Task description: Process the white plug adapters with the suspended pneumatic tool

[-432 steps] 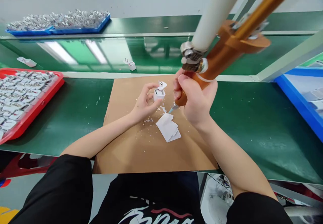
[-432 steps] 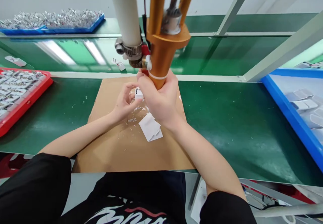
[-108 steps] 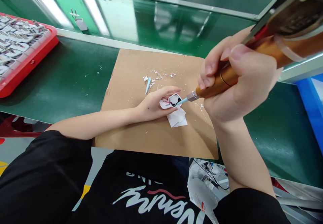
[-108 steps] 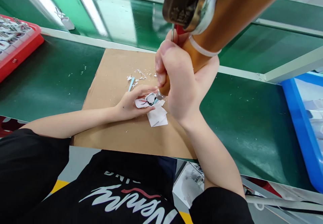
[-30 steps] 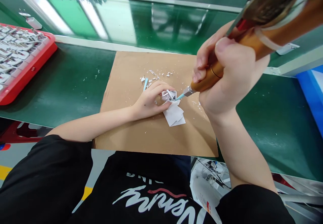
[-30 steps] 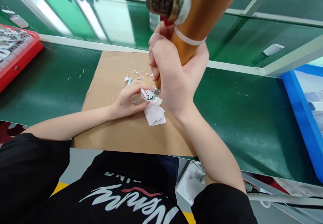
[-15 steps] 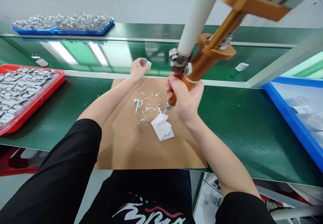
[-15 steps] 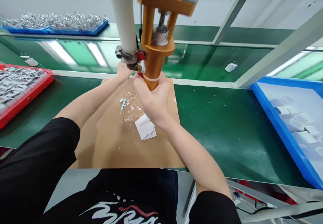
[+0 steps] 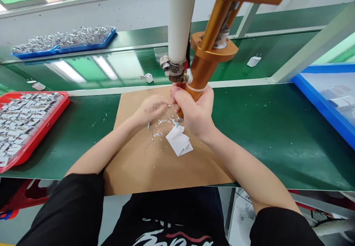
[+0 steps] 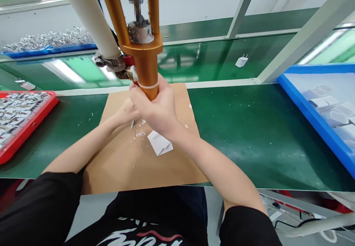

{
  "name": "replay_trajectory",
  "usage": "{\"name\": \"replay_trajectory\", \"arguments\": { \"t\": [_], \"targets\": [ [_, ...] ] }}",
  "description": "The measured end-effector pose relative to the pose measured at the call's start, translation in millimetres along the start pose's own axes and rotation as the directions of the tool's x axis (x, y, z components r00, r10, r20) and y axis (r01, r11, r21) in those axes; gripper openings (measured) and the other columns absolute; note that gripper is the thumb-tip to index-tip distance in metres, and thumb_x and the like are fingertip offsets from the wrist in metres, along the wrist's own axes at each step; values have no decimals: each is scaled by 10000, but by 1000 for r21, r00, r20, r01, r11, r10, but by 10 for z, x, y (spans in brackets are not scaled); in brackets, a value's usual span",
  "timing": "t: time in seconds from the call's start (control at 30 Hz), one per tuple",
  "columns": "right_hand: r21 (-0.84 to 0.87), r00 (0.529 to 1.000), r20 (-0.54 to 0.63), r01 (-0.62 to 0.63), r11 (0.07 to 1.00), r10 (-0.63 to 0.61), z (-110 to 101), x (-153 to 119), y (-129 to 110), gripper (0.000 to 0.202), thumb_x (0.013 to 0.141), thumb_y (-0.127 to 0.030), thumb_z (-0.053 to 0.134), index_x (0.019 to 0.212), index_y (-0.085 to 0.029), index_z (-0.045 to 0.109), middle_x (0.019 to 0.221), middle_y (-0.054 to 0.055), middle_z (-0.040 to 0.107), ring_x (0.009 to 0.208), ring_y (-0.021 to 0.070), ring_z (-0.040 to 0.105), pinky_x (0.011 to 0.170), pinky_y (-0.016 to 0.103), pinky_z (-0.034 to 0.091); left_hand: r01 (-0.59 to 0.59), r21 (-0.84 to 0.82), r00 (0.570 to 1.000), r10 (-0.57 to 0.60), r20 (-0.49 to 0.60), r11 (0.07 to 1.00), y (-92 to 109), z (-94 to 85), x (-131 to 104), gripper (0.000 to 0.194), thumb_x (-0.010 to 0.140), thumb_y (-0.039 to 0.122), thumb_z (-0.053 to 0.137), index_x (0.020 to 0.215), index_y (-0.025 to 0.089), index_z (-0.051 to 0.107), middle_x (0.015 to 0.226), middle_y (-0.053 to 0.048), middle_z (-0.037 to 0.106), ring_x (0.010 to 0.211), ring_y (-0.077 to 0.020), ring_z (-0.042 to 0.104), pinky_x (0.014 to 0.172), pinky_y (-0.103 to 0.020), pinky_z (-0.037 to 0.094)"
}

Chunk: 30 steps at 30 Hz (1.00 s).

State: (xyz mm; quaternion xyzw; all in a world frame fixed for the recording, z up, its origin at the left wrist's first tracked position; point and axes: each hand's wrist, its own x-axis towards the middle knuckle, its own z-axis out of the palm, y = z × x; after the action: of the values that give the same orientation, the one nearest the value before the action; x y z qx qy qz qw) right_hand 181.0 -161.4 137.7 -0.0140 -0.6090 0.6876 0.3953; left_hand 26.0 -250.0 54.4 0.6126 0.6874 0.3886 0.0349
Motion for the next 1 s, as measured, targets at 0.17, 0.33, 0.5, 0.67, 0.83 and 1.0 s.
{"name": "replay_trajectory", "arguments": {
  "t": [0.17,0.33,0.5,0.67,0.83,1.0],
  "targets": [
    [5,1000,-1,-4,1000,4,9,-31,-28,139,755,-271,605,718,-225,479,588,-53,444,502,87,412,470,250,409,-289,-20,889,276,365,957,357,206,-308,184,859,239,558,994,203,677,1101,-100,661,1103,-243,582,1003,-421,457],
    [19,1000,15,-19,1000,19,28,-70,-88,112,767,-239,600,722,-213,500,617,-43,471,510,77,435,492,248,423,-82,-122,961,111,252,989,350,268,-311,142,852,235,549,880,151,661,1007,-93,685,998,-220,617,929,-357,487],
    [-27,999,4,-32,999,32,29,-66,-88,223,779,-367,634,704,-219,486,614,-40,463,543,88,466,511,252,443,355,-507,925,-215,314,785,373,238,-354,245,857,353,581,889,130,676,851,-57,700,816,-180,650,733,-274,521],
    [-25,999,-22,-23,999,23,17,-39,-64,217,766,-374,637,688,-210,517,629,-27,480,577,99,498,526,259,449,466,-717,885,-259,388,518,384,266,-362,228,848,320,601,914,129,706,864,-59,716,792,-172,673,741,-273,543],
    [-9,999,-36,-37,999,37,20,-35,-78,237,744,-380,663,673,-210,514,625,-24,490,587,101,505,522,253,447,541,-729,841,-264,472,419,334,257,-373,219,801,280,691,964,135,712,841,-64,737,764,-152,689,717,-230,539],
    [-13,998,-31,-58,998,58,47,-62,-115,244,765,-382,654,690,-212,496,637,-28,495,583,93,511,524,244,458,523,-713,850,-223,478,467,353,259,-374,221,736,280,757,875,114,711,842,-73,725,811,-168,684,762,-248,544]
  ]
}}
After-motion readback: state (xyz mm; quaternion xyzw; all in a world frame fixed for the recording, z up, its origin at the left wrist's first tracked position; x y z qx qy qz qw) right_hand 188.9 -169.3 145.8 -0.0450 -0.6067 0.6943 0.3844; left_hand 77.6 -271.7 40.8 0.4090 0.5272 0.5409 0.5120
